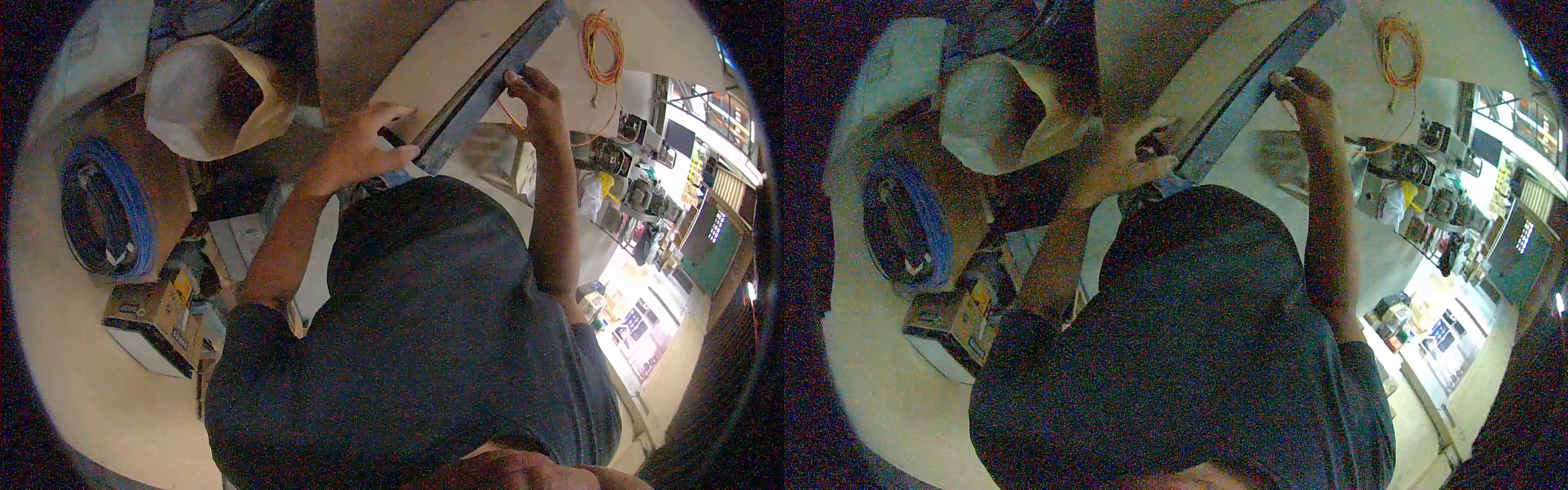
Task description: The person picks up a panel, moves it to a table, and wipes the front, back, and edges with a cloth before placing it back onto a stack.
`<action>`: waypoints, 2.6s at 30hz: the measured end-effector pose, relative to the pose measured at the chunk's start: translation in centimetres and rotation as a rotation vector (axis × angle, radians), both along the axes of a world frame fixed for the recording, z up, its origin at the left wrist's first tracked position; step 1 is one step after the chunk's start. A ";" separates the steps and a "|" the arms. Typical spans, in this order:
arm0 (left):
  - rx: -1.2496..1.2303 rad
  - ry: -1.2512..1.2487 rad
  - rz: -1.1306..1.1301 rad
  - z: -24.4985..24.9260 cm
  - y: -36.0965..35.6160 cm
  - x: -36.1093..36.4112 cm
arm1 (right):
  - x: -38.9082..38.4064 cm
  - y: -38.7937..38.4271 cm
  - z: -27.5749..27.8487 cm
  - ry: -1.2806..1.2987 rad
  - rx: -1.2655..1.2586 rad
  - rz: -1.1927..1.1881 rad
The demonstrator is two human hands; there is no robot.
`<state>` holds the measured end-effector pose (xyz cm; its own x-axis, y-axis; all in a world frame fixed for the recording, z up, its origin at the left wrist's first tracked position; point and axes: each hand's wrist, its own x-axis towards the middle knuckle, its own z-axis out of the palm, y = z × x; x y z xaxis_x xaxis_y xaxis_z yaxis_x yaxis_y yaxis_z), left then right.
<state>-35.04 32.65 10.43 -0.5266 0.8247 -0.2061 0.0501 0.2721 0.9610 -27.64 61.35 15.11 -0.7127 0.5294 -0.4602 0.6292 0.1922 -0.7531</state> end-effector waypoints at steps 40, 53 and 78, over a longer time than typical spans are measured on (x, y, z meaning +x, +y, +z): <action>0.228 0.772 0.615 2.9 4.3 -19.5 | 0.9 -2.3 -3.6 0.363 0.068 -0.617; 0.141 0.848 0.628 3.3 5.8 -21.1 | 1.2 -1.9 -2.4 0.068 -0.187 -0.274; -0.252 1.527 0.354 13.0 -2.5 -39.6 | 0.8 10.9 2.1 -0.080 0.245 0.334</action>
<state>-74.63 30.13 23.45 -0.5073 0.6488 0.5672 0.7870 0.6169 -0.0017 -26.88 72.24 17.16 -0.8310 0.3758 -0.4101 0.5563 0.5631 -0.6111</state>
